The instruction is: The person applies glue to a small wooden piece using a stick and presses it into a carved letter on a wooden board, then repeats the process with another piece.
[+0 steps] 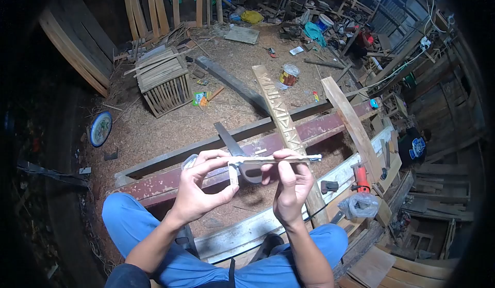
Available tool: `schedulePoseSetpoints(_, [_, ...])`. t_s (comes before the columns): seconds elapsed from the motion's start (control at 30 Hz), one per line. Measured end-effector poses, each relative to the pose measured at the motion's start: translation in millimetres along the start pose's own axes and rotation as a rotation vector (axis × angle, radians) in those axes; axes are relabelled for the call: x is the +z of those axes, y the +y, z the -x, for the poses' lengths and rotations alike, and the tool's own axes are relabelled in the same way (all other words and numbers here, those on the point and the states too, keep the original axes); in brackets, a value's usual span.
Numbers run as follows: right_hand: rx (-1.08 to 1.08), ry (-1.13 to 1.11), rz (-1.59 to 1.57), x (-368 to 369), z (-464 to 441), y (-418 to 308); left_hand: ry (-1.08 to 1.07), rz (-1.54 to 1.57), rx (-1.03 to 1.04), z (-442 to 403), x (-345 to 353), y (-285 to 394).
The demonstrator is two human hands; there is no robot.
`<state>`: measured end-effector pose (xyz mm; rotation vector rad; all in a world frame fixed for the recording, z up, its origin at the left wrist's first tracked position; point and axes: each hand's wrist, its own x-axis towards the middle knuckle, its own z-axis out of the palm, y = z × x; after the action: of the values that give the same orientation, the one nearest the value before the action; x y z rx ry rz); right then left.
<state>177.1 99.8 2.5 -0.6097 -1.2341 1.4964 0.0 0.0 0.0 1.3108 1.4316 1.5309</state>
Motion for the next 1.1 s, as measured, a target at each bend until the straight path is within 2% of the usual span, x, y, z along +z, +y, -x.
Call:
schedulePoseSetpoints(0.23, [-0.004, -0.023, 0.059, -4, -1, -5, 0.015, 0.072, 0.039, -3, 9, -7])
schedulePoseSetpoints(0.6, [-0.022, 0.007, -0.055, -3, -2, -3, 0.025, 0.082, 0.035, -4, 7, -8])
schedulePoseSetpoints(0.7, [-0.005, -0.134, -0.135, -8, -3, -3, 0.032, 0.073, 0.033, -4, 6, -4])
schedulePoseSetpoints(0.8, [0.046, -0.127, -0.084, -11, -2, 0, 0.0, 0.04, 0.025, -5, 5, 0])
schedulePoseSetpoints(0.9, [0.009, -0.106, -0.096, -11, -3, -2, 0.02, 0.097, -0.011, -4, 6, 1])
schedulePoseSetpoints(1.1, [-0.038, -0.21, -0.095, -13, -4, 1, -0.005, 0.079, -0.02, -3, 4, 2])
